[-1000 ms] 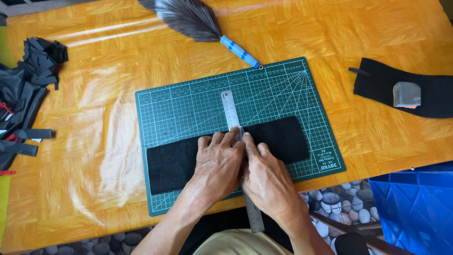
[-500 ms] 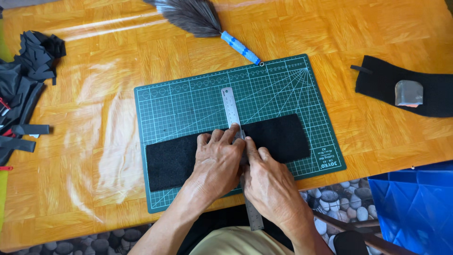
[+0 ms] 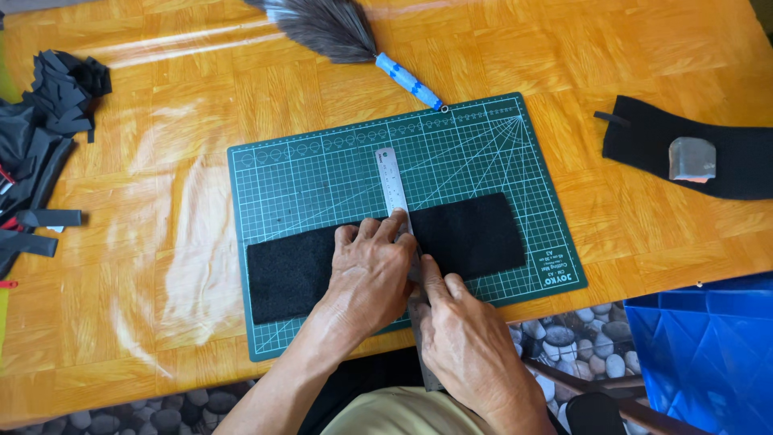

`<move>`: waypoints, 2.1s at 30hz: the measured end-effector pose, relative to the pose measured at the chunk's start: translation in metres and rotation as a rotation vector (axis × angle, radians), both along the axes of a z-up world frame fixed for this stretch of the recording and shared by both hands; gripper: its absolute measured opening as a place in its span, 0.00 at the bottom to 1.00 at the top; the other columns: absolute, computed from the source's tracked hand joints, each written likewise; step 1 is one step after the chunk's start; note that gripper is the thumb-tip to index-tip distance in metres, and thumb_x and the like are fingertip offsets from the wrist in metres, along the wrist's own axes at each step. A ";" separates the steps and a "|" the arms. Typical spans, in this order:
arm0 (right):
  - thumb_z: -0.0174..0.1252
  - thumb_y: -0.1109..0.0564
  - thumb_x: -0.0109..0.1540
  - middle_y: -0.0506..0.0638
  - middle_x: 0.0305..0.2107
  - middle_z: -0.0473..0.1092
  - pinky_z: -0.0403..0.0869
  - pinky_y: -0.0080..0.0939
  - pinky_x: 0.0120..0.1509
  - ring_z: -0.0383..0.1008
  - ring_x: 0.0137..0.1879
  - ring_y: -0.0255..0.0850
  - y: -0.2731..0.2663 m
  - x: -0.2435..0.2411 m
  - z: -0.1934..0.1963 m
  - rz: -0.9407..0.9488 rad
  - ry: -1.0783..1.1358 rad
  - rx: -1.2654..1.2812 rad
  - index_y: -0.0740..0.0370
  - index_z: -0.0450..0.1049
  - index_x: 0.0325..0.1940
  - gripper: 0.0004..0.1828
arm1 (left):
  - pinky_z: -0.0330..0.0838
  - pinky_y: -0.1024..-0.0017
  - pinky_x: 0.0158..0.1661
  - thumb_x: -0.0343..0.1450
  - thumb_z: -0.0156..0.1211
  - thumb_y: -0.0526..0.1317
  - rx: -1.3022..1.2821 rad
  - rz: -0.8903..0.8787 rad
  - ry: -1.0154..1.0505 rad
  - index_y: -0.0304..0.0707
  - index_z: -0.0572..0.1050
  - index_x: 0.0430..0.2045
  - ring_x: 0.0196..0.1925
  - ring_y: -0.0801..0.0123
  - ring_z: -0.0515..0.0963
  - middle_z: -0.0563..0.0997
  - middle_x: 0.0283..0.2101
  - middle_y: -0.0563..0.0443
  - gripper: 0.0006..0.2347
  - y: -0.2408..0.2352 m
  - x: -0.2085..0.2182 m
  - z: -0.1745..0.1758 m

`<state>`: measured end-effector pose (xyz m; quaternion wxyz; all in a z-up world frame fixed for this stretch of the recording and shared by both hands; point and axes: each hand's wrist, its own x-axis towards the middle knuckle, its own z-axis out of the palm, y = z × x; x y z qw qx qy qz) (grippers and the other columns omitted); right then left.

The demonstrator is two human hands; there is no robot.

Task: The person measures and cuts a piece of black fabric on a green cutting mat using a metal ruler and a red utility knife. After cutting, they use a feather duster to clean the fabric and the mat, then place the cut piece aside and pick up a larger piece of fabric.

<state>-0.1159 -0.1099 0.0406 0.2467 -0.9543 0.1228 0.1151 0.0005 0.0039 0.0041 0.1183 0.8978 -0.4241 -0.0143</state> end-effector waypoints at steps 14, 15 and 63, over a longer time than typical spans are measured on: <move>0.44 0.47 0.68 0.56 0.52 0.67 0.77 0.62 0.43 0.78 0.43 0.60 0.005 -0.025 0.002 0.022 0.090 -0.009 0.56 0.51 0.80 0.36 | 0.66 0.46 0.43 0.54 0.77 0.49 0.071 0.007 0.004 0.41 0.79 0.40 0.51 0.47 0.74 0.72 0.62 0.46 0.23 -0.002 0.000 -0.004; 0.44 0.47 0.68 0.55 0.52 0.67 0.78 0.62 0.42 0.77 0.43 0.60 0.005 -0.026 0.002 0.028 0.105 -0.022 0.56 0.50 0.80 0.36 | 0.66 0.47 0.41 0.54 0.76 0.49 0.055 0.012 -0.012 0.42 0.79 0.37 0.48 0.49 0.75 0.73 0.59 0.48 0.21 -0.002 0.000 -0.003; 0.50 0.52 0.67 0.61 0.47 0.72 0.72 0.57 0.56 0.74 0.52 0.58 -0.021 0.024 -0.025 -0.077 -0.228 0.172 0.60 0.55 0.78 0.35 | 0.66 0.45 0.42 0.54 0.76 0.47 0.062 -0.009 0.001 0.40 0.77 0.40 0.52 0.44 0.75 0.71 0.65 0.41 0.23 0.000 -0.001 -0.002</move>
